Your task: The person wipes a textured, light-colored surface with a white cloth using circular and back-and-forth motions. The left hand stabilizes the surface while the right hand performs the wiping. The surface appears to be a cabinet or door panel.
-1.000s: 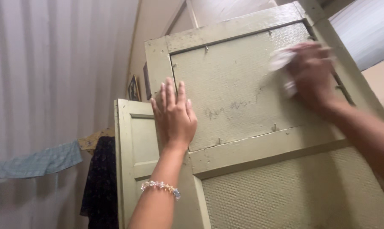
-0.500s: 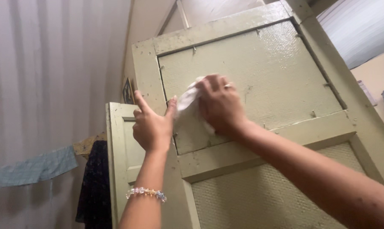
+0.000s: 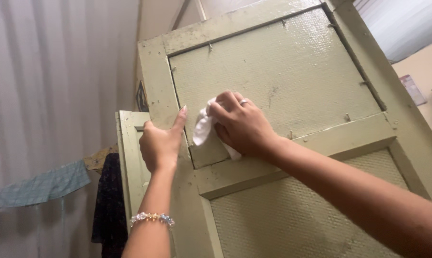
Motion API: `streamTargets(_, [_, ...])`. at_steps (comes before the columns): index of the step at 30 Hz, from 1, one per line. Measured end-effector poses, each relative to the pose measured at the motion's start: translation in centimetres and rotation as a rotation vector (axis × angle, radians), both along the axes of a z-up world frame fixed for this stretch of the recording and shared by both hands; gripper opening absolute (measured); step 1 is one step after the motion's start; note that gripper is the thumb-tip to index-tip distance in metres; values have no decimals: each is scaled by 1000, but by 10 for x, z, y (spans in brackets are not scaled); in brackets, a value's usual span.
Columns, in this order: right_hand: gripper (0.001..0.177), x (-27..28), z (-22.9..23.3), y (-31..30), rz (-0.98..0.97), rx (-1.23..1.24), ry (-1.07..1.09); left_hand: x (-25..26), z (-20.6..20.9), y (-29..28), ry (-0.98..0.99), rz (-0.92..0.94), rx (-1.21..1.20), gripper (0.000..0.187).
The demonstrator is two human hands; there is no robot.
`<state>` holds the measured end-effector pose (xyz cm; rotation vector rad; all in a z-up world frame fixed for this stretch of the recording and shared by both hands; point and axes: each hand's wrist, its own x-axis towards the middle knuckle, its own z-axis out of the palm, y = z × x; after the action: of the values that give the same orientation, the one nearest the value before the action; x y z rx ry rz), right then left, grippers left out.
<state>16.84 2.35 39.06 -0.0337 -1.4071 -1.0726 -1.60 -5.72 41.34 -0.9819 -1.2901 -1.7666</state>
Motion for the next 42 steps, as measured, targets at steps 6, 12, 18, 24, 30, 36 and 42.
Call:
streamTargets(6, [25,63,-22,40,-227,18,-40,-4,-3,0,40,-29,46,88])
streamTargets(12, [50,122,-33,31,-11,-421,305,3,-16,-3,56,56,46,89])
streamTargets(18, [18,27,-60,10,-241,-305,286,3,-39,-6,-12,-60,-48,94])
streamTargets(24, [20,-21,-39,-4,87,-121,-82,-12,-46,5,45,-35,48,89])
streamTargets(30, [9,-9,-45,-12,-19,69,-354,-16,-43,13,50,-95,42,84])
streamTargets(36, [9,-11,5,-11,135,-103,-237,-18,-43,16,51,-51,52,84])
streamTargets(42, [24,-36,-8,-17,141,-13,-158,-25,-40,24,68,-51,71,85])
